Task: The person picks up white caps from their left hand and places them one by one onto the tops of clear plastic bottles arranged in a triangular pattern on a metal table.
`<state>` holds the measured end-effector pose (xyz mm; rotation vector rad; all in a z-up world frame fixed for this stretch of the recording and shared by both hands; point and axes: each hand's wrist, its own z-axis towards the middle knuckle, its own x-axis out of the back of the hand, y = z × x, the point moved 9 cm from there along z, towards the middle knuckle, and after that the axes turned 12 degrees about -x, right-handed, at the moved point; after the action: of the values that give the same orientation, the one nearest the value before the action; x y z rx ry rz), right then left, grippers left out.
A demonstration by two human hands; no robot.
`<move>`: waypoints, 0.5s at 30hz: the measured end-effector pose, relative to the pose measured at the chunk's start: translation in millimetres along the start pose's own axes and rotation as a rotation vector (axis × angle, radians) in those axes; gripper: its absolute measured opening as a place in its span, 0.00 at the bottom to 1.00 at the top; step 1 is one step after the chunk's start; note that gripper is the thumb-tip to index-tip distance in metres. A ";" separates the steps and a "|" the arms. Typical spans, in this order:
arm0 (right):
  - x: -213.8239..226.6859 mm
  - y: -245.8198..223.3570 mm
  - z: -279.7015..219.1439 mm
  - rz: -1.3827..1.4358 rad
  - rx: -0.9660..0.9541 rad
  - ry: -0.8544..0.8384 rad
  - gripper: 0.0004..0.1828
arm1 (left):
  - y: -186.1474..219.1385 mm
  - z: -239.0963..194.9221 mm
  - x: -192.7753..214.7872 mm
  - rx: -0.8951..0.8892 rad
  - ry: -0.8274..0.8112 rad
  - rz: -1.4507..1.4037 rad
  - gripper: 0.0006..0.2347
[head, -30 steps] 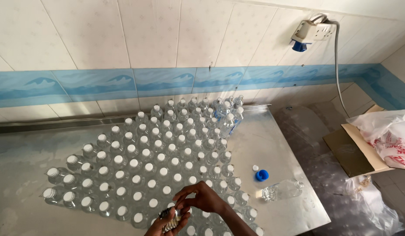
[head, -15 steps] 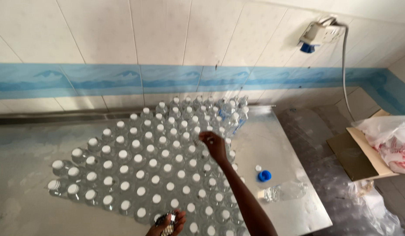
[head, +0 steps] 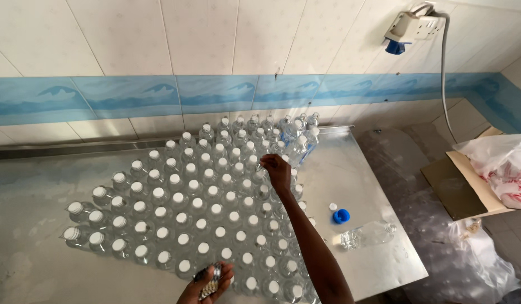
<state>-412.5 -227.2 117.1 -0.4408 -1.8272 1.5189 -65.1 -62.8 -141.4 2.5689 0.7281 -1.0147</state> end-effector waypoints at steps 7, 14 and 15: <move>-16.6 9.4 17.7 -0.097 0.040 -0.133 0.10 | 11.8 20.8 -13.2 -0.023 -0.110 -0.004 0.23; -12.9 2.7 4.4 -0.210 0.172 -0.156 0.09 | -6.4 14.4 12.9 -0.019 -0.112 0.017 0.26; -11.4 1.1 -0.5 -0.273 0.196 -0.169 0.11 | -12.1 16.0 8.5 0.007 -0.144 0.003 0.25</move>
<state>-404.5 -234.1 112.6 0.0313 -1.7582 1.5591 -75.4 -56.6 -159.7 2.4713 0.6834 -1.1884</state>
